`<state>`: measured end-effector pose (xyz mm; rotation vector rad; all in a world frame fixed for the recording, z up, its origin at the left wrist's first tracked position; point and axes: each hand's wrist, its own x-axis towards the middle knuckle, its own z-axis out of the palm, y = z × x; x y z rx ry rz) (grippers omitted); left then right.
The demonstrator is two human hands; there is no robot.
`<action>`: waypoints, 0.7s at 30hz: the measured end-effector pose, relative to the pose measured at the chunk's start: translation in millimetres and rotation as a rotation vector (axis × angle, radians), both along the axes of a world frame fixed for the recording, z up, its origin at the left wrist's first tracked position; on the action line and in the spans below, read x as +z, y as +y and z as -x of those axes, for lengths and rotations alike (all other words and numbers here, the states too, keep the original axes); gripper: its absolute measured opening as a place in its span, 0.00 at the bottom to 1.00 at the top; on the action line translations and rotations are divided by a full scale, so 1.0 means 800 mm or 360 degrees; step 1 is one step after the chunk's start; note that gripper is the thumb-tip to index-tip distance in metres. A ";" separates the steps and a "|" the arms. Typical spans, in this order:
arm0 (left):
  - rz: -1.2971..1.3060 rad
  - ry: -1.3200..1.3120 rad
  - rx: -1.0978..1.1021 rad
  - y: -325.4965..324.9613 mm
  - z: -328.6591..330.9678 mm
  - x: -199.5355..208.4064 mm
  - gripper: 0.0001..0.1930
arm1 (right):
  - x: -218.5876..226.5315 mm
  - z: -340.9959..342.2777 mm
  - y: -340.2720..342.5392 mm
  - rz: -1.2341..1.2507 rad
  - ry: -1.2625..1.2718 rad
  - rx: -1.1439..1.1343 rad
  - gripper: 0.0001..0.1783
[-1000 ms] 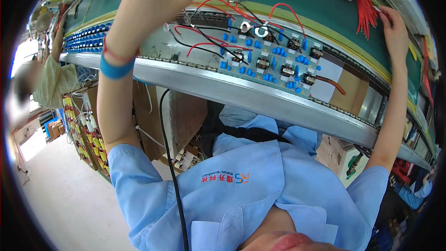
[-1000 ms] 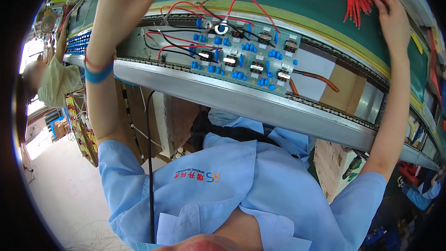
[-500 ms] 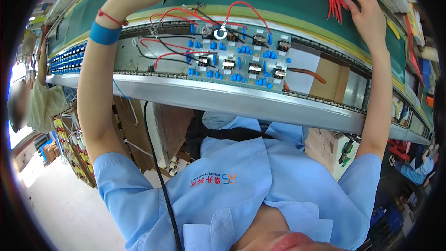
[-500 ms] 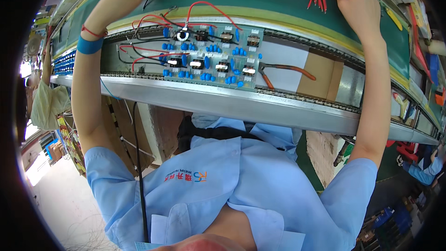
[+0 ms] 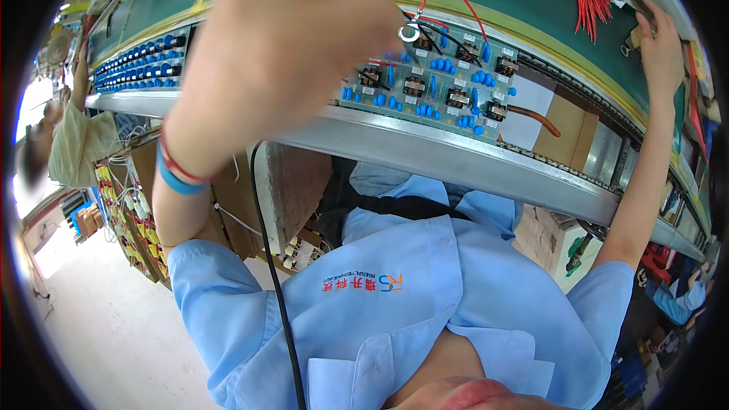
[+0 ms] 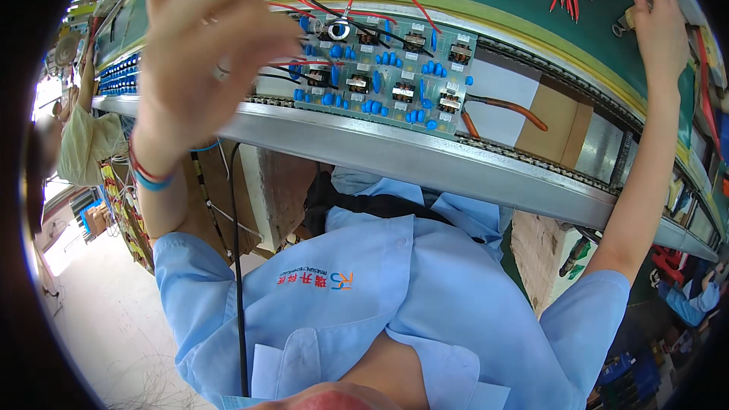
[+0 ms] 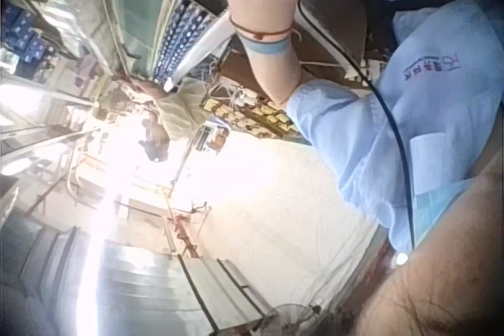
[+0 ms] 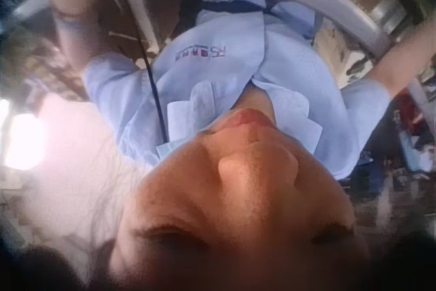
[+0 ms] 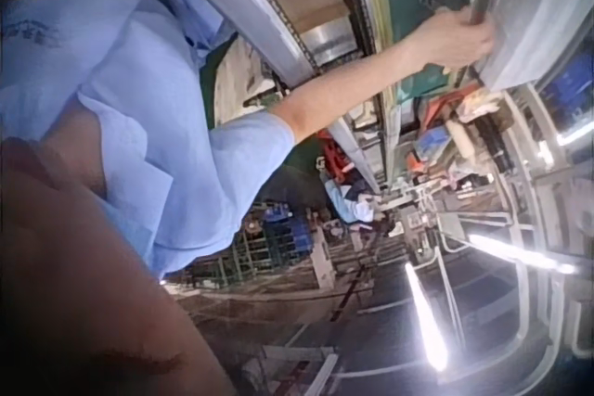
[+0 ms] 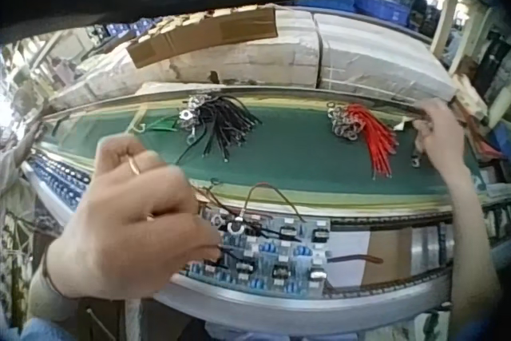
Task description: Checking instruction sheets and then connecting wires to components on a moving assembly line.
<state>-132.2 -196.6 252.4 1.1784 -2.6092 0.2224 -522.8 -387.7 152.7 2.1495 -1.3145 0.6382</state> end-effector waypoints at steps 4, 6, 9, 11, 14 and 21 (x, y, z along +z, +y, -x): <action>-0.0059 0.0102 -0.0125 0.033 0.014 -0.037 0.08 | 0.010 -0.080 0.019 -0.0720 -0.0431 0.0189 0.18; 0.0032 0.0049 -0.0157 0.034 0.016 -0.054 0.10 | 0.017 -0.123 0.026 -0.1096 -0.0084 -0.0221 0.21; 0.0063 0.0082 -0.0169 0.031 0.016 -0.069 0.10 | -0.005 -0.113 0.005 -0.0997 -0.0126 -0.0283 0.21; 0.0072 0.0098 -0.0178 0.030 0.019 -0.073 0.10 | -0.016 -0.093 -0.007 -0.0892 -0.0184 -0.0232 0.20; 0.0113 0.0107 -0.0163 0.027 0.024 -0.078 0.09 | -0.017 -0.079 -0.011 -0.0797 -0.0241 -0.0179 0.16; 0.0127 -0.0006 -0.0168 0.028 0.023 -0.078 0.09 | 0.010 -0.056 -0.010 -0.0907 -0.0392 -0.0069 0.17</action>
